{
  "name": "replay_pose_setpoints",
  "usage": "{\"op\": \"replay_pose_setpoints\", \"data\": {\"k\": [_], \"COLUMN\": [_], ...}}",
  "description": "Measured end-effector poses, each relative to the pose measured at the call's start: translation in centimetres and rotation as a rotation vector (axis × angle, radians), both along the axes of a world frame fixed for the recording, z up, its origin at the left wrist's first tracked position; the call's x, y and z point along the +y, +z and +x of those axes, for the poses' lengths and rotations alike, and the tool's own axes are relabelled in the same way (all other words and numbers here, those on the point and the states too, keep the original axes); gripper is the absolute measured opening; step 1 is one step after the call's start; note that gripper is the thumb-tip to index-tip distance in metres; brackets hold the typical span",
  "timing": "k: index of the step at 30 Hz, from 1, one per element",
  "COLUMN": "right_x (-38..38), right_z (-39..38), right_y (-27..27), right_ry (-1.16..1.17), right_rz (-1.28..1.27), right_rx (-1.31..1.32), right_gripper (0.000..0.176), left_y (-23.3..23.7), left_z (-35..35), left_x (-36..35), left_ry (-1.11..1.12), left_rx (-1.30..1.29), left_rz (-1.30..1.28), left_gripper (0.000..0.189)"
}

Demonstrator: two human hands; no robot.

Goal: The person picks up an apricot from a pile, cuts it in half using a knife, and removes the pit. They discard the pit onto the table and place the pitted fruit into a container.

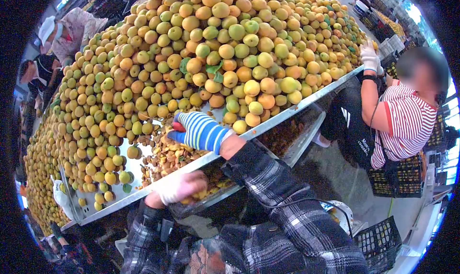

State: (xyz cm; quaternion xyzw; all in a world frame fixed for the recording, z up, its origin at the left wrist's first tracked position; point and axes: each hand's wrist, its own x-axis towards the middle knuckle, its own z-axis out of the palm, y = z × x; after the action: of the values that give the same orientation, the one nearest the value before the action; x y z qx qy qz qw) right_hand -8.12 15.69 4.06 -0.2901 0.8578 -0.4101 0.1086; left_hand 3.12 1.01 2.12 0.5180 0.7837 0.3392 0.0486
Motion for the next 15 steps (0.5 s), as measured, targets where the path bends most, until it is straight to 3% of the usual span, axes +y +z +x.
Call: {"op": "replay_pose_setpoints", "data": {"k": [2, 3, 5, 7, 10, 11, 15], "right_x": [1.2, 2.0, 4.0, 6.3, 8.2, 8.5, 8.5], "right_z": [-0.4, -0.9, -2.8, -4.8, -6.9, -7.8, -9.6], "right_y": [0.5, 0.8, 0.6, 1.1, 1.9, 1.8, 0.9], "right_ry": [-0.115, -0.223, -0.397, -0.459, -0.464, -0.448, -0.358], "right_rz": [0.003, 0.011, -0.031, 0.108, 0.427, 0.483, 0.525], "right_rx": [0.125, 0.245, 0.366, 0.485, 0.451, 0.447, 0.470], "right_gripper": [0.034, 0.032, 0.033, 0.036, 0.030, 0.040, 0.031], "left_y": [3.0, -0.3, -3.7, -6.2, -5.3, -5.8, -5.5], "left_z": [1.6, 2.3, 2.8, 2.5, 2.0, 2.0, 1.8], "left_x": [3.0, 2.7, 2.0, 1.4, 2.1, 2.3, 3.8], "left_ry": [0.446, 0.382, 0.421, 0.457, 0.440, 0.411, 0.293], "left_rx": [-1.172, -0.764, -0.757, -0.642, -0.626, -0.611, -0.661], "left_rz": [-0.520, -0.536, -0.582, -0.627, -0.767, -0.753, -0.735], "left_gripper": [0.035, 0.039, 0.040, 0.040, 0.040, 0.043, 0.055]}}
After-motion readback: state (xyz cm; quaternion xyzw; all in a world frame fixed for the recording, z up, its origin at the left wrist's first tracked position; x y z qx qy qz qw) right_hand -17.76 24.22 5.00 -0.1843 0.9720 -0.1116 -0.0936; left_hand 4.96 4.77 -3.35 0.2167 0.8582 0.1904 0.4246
